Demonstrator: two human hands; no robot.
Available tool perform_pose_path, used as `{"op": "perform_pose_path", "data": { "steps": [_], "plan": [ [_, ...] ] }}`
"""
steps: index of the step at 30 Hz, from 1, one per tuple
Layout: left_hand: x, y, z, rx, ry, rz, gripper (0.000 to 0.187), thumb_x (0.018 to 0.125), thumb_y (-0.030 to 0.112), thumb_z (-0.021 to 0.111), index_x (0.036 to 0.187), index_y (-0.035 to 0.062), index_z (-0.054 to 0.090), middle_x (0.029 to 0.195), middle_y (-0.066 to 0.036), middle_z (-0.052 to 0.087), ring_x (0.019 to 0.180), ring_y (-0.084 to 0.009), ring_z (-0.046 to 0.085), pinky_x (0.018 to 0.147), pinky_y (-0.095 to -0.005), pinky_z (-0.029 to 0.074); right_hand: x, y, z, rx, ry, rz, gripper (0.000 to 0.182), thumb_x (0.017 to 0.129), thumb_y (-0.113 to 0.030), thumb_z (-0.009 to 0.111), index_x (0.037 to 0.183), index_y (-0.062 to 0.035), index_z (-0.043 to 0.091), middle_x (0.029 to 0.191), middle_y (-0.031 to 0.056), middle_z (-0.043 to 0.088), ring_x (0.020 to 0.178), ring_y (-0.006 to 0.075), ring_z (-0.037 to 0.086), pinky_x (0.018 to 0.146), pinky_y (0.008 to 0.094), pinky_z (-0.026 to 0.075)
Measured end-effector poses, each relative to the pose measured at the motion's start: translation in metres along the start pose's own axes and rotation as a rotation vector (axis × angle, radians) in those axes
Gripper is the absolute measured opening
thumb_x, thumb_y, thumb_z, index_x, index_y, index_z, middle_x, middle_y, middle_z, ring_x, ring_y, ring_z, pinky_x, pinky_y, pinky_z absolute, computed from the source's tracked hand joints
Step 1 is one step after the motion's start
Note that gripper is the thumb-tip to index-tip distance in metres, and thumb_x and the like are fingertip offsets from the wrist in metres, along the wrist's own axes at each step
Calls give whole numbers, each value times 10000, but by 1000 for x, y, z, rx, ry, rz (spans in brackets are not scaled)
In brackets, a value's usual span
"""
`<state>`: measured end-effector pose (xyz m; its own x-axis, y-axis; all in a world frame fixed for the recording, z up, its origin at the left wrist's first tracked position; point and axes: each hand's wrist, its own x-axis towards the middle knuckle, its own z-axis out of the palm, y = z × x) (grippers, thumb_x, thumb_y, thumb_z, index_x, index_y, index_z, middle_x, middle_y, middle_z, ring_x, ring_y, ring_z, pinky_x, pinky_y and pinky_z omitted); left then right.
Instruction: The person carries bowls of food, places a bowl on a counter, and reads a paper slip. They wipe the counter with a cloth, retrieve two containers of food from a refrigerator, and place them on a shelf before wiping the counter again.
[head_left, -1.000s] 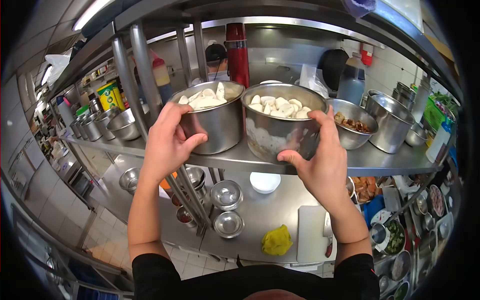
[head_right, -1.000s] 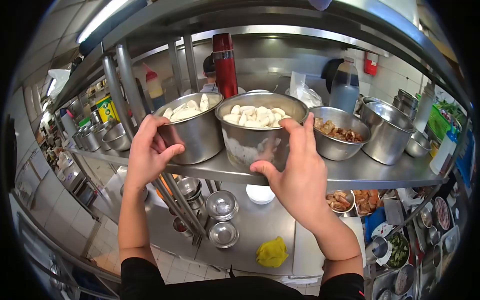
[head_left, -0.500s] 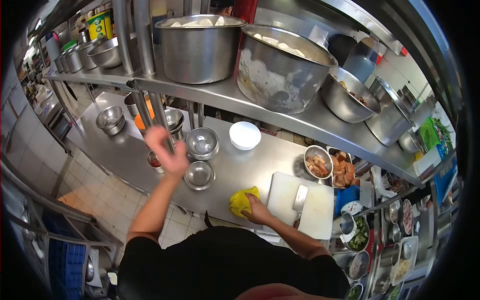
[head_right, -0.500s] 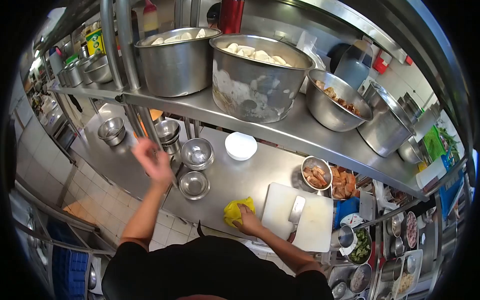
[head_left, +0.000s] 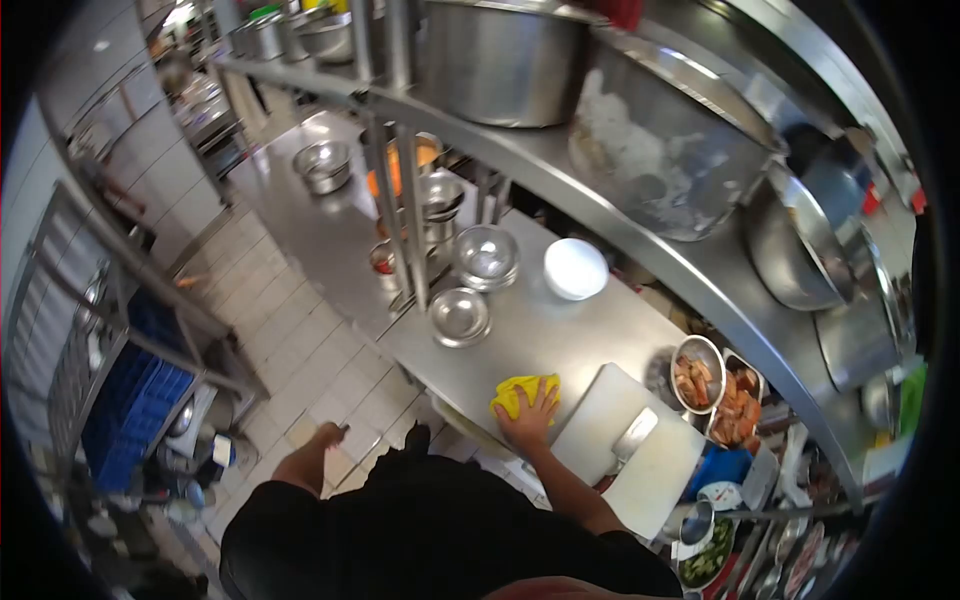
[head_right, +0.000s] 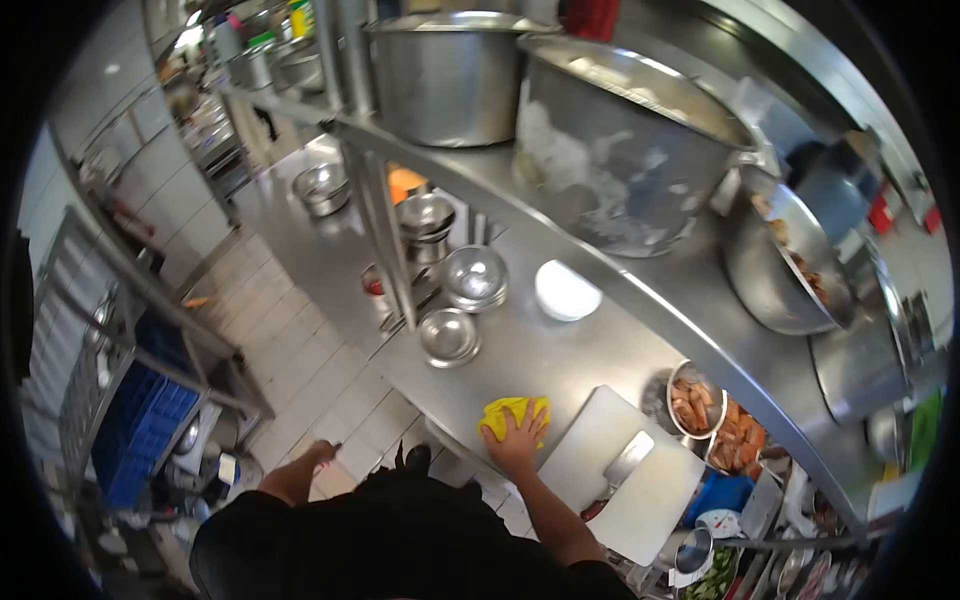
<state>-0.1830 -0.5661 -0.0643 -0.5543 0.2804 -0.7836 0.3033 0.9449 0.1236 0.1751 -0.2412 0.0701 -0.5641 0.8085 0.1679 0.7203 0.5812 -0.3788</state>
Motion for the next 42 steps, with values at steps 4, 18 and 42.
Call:
{"op": "perform_pose_path", "data": {
  "steps": [4,18,42],
  "plan": [
    [-36,-80,-21,-253,157,-29,558,888,501,436,831,-17,634,712,-138,665,588,-272,640,579,-385,526,0,1,0,46,21,-157,627,725,-512,635,1213,-127,554,1435,254,202,1320,521,78,1018,667,81],
    [4,-96,33,-378,-229,147,452,900,397,483,912,-30,630,731,-166,609,589,-219,580,527,-352,489,10,-82,40,-70,-197,-310,612,599,-465,729,1090,-133,579,1437,220,211,1338,470,82,1035,642,108],
    [135,-196,-28,-64,88,443,558,841,476,429,710,-8,673,723,-205,645,783,-330,634,770,-418,487,-5,-88,47,464,-144,90,346,710,6,683,1023,-48,547,929,65,611,845,195,576,789,317,464]
  ]
}}
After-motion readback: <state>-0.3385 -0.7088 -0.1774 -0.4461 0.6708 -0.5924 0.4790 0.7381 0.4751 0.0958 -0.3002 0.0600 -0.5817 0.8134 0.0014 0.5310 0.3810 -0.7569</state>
